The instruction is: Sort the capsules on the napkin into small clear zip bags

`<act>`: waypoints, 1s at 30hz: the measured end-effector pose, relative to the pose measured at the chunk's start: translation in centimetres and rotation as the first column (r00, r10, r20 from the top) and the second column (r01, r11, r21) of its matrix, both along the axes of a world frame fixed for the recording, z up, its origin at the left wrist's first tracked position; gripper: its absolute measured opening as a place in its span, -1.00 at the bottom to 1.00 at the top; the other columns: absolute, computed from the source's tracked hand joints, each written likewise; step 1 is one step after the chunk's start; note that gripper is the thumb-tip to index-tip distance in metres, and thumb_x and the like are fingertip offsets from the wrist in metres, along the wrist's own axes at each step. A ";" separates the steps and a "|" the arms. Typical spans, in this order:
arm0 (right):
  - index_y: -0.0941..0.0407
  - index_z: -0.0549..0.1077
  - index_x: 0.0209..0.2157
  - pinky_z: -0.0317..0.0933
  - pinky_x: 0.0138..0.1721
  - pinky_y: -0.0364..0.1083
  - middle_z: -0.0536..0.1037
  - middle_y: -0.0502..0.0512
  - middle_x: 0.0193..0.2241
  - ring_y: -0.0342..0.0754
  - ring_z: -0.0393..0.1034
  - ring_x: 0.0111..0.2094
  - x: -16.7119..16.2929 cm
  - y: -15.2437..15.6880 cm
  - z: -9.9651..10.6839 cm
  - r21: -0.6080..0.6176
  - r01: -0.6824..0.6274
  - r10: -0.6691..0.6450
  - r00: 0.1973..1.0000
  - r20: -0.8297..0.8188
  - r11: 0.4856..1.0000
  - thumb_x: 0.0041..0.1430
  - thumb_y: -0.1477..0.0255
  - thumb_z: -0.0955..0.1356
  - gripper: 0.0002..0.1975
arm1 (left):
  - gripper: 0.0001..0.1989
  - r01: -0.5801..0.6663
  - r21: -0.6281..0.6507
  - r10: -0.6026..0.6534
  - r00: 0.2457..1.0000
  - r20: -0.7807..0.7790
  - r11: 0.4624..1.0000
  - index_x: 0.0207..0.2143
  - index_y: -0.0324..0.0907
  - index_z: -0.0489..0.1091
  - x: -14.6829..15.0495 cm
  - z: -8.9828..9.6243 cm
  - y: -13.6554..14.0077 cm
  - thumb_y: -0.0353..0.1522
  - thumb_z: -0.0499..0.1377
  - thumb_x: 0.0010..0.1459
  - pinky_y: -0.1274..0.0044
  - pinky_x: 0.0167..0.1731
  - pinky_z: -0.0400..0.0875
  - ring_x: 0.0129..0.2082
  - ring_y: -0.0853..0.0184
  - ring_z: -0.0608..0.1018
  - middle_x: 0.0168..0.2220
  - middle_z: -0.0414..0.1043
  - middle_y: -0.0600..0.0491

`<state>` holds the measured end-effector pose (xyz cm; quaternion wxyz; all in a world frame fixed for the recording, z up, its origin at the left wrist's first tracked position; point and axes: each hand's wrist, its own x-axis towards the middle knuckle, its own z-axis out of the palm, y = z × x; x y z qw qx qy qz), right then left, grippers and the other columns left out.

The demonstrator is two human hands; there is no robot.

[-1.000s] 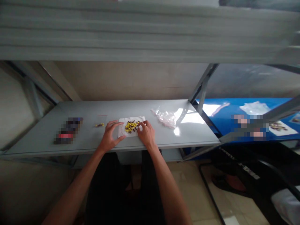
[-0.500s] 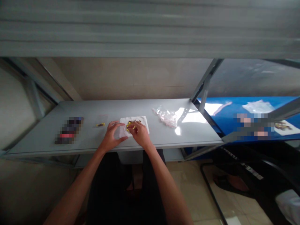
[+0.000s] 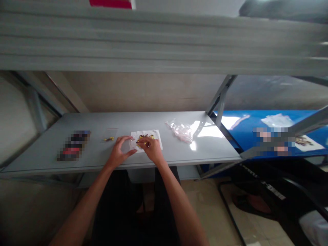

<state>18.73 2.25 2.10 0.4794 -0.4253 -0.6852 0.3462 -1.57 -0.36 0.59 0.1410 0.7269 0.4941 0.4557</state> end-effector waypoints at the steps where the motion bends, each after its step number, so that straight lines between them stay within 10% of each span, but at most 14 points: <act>1: 0.05 0.67 -0.29 0.26 -0.32 -0.12 0.68 0.05 -0.33 -0.11 0.41 -0.44 -0.4 0.0 0.1 0.021 -0.023 0.023 0.999 0.035 0.999 0.19 0.35 0.47 -0.90 | -0.42 0.015 0.004 -0.015 1.000 -0.009 1.000 0.09 -0.07 0.37 0.0 0.1 0.0 -0.06 0.37 0.09 0.23 0.18 0.33 0.12 0.11 0.44 0.06 0.40 -0.06; 8: 0.06 0.67 -0.19 0.26 -0.24 -0.12 0.55 0.09 -0.35 -0.07 0.43 -0.31 -2.0 -0.4 0.6 0.164 -0.132 0.120 0.989 0.082 0.978 0.36 0.29 0.35 -0.75 | -0.43 0.032 -0.018 -0.031 0.998 0.056 0.999 0.07 -0.07 0.39 0.0 0.1 0.0 -0.03 0.36 0.08 0.21 0.19 0.32 0.13 0.11 0.44 0.07 0.42 -0.07; 15: 0.10 0.64 -0.29 0.21 -0.33 -0.11 0.58 0.08 -0.37 -0.11 0.32 -0.47 2.3 -0.2 -0.9 0.116 0.232 -0.253 0.940 0.227 0.966 0.32 0.32 0.34 -0.76 | -0.39 0.005 -0.024 0.007 0.873 0.488 1.000 0.23 -0.05 0.25 -1.0 -0.9 0.8 0.01 0.20 0.23 0.18 0.22 0.30 0.18 0.10 0.47 0.15 0.42 -0.14; 30: 0.05 0.63 -0.23 0.19 -0.33 -0.13 0.60 0.12 -0.25 -0.06 0.45 -0.36 2.1 0.0 -1.7 0.119 0.251 -0.275 0.802 0.530 0.961 0.30 0.41 0.38 -0.87 | -0.41 0.010 0.030 -0.009 0.999 -0.033 1.000 0.15 -0.07 0.37 0.0 -0.2 0.1 -0.12 0.36 0.11 0.18 0.18 0.30 0.12 0.09 0.41 0.08 0.43 -0.07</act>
